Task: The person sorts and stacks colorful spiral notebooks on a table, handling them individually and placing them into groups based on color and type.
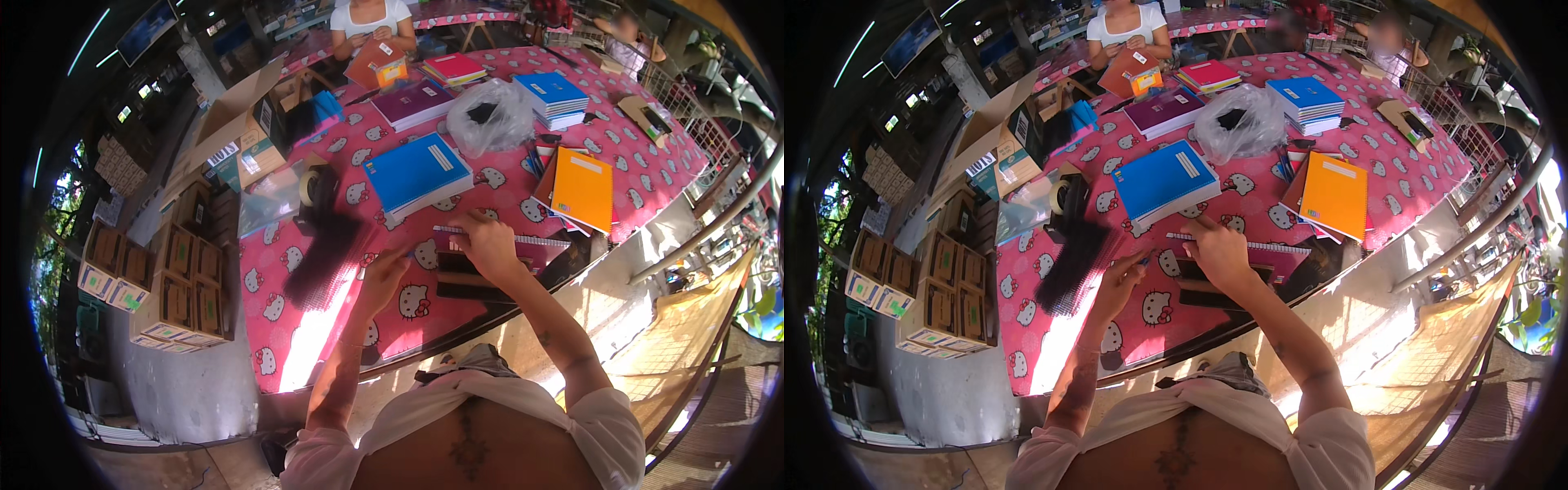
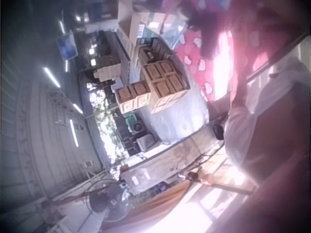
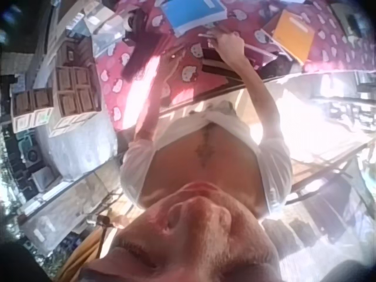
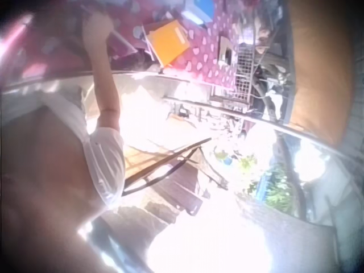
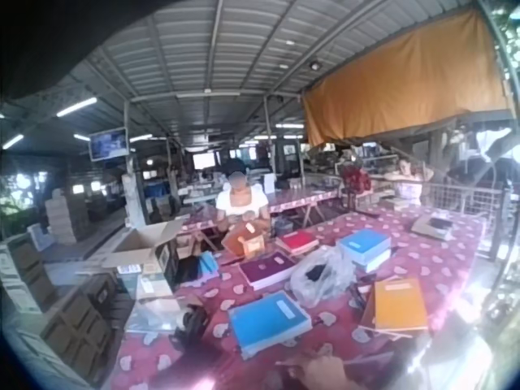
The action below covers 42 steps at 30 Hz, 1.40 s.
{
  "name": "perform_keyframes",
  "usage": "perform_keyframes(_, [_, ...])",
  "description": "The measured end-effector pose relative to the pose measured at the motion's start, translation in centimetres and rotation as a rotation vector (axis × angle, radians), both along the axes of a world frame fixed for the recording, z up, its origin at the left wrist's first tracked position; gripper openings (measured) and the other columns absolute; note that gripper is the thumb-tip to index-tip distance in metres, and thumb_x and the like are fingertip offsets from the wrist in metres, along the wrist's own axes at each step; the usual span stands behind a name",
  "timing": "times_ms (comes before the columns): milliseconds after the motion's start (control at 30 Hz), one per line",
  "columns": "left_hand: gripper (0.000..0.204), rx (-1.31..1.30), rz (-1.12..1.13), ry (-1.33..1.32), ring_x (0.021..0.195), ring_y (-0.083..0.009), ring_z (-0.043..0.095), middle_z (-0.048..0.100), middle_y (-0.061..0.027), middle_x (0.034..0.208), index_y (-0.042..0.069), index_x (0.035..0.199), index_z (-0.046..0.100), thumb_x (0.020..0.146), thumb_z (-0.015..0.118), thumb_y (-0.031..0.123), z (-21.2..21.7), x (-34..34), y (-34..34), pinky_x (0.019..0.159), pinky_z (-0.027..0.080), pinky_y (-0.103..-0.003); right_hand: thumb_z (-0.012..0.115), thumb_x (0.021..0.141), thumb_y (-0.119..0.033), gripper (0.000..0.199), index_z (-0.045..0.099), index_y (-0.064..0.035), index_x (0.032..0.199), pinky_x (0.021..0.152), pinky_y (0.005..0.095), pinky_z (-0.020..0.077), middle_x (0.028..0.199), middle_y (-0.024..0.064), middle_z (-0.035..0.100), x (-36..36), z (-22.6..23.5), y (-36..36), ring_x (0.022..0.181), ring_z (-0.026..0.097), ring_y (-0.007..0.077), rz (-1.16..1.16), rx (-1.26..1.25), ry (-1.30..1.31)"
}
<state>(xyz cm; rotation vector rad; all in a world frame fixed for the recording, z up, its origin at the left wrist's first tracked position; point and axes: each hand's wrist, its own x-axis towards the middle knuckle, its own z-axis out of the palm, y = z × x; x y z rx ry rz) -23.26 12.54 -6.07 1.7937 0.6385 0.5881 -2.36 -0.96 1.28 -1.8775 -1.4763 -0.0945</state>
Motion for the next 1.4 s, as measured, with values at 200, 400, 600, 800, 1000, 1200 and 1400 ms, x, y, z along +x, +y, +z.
perform_keyframes(200, [0.043, 0.995, 0.293, 0.000, 0.115, -0.0335, 0.055, 0.059, -0.0144, 0.118, 0.010, 0.126, 0.064, 0.084, 0.072, 0.013, -3.9, 1.8, -2.8, 0.104, 0.039, -0.054, 0.074, 0.086, -0.027, 0.037, 0.067, -0.0107, 0.119, 0.084, 0.0445, 0.0530, 0.107, 0.0127, 0.067, 9.1, 3.0, -6.5, 0.097, 0.066, 0.0339, -0.255, 0.165, -0.101])
perform_keyframes(400, [0.055, 1.337, -0.138, 0.099, 0.109, -0.0302, 0.056, 0.058, -0.0118, 0.115, 0.015, 0.135, 0.058, 0.085, 0.074, 0.027, 6.2, 15.4, -8.5, 0.099, 0.040, -0.049, 0.066, 0.092, -0.040, 0.052, 0.057, -0.0124, 0.135, 0.095, 0.0499, 0.0494, 0.134, 0.0192, 0.056, 23.4, -3.6, -9.2, 0.118, 0.058, 0.0403, -0.545, 0.058, 0.028])
perform_keyframes(600, [0.045, 0.730, -0.090, 0.277, 0.094, -0.0380, 0.068, 0.069, -0.0173, 0.109, 0.006, 0.124, 0.065, 0.080, 0.075, 0.011, 12.6, 15.7, -3.3, 0.079, 0.054, -0.041, 0.072, 0.085, -0.050, 0.084, 0.035, -0.0192, 0.154, 0.106, 0.0550, 0.0423, 0.155, 0.0240, 0.033, 36.6, -13.6, -16.3, 0.137, 0.042, 0.0446, -0.793, -0.280, 0.129])
perform_keyframes(800, [0.049, 0.269, 0.088, -0.330, 0.102, -0.0191, 0.068, 0.070, -0.0126, 0.115, 0.001, 0.135, 0.057, 0.090, 0.073, 0.011, 18.6, 28.2, -7.4, 0.088, 0.052, -0.032, 0.072, 0.083, -0.055, 0.096, 0.027, -0.0122, 0.156, 0.108, 0.0469, 0.0429, 0.152, 0.0244, 0.038, 45.2, -17.9, -14.6, 0.137, 0.044, 0.0413, -0.403, -0.221, 0.363])
perform_keyframes(1000, [0.047, 0.115, 0.188, 0.125, 0.107, -0.0263, 0.065, 0.069, -0.0153, 0.111, -0.003, 0.119, 0.060, 0.086, 0.078, 0.025, 1.8, 46.5, -8.8, 0.090, 0.050, -0.037, 0.071, 0.088, -0.055, 0.083, 0.043, 0.0006, 0.142, 0.093, 0.0360, 0.0508, 0.128, 0.0152, 0.060, 53.2, -18.0, -14.1, 0.112, 0.061, 0.0241, -0.258, 0.039, 1.265])
perform_keyframes(1200, [0.053, -0.363, -0.031, -0.055, 0.103, -0.0266, 0.065, 0.066, -0.0101, 0.113, 0.000, 0.125, 0.056, 0.085, 0.076, 0.027, -8.6, 49.1, -3.4, 0.089, 0.053, -0.040, 0.079, 0.084, -0.048, 0.058, 0.063, -0.0054, 0.119, 0.077, 0.0351, 0.0537, 0.098, 0.0042, 0.068, 53.4, -17.3, -9.3, 0.086, 0.066, 0.0173, -0.193, 0.093, 1.364])
perform_keyframes(1400, [0.046, -0.564, -0.232, -0.098, 0.105, -0.0223, 0.063, 0.066, -0.0064, 0.114, 0.005, 0.127, 0.058, 0.086, 0.075, 0.020, -4.9, 47.6, -8.2, 0.092, 0.051, -0.034, 0.090, 0.073, -0.036, 0.057, 0.064, -0.0074, 0.114, 0.072, 0.0333, 0.0537, 0.093, 0.0027, 0.066, 55.5, -15.7, -12.2, 0.074, 0.063, 0.0144, -0.161, -0.134, 1.515])
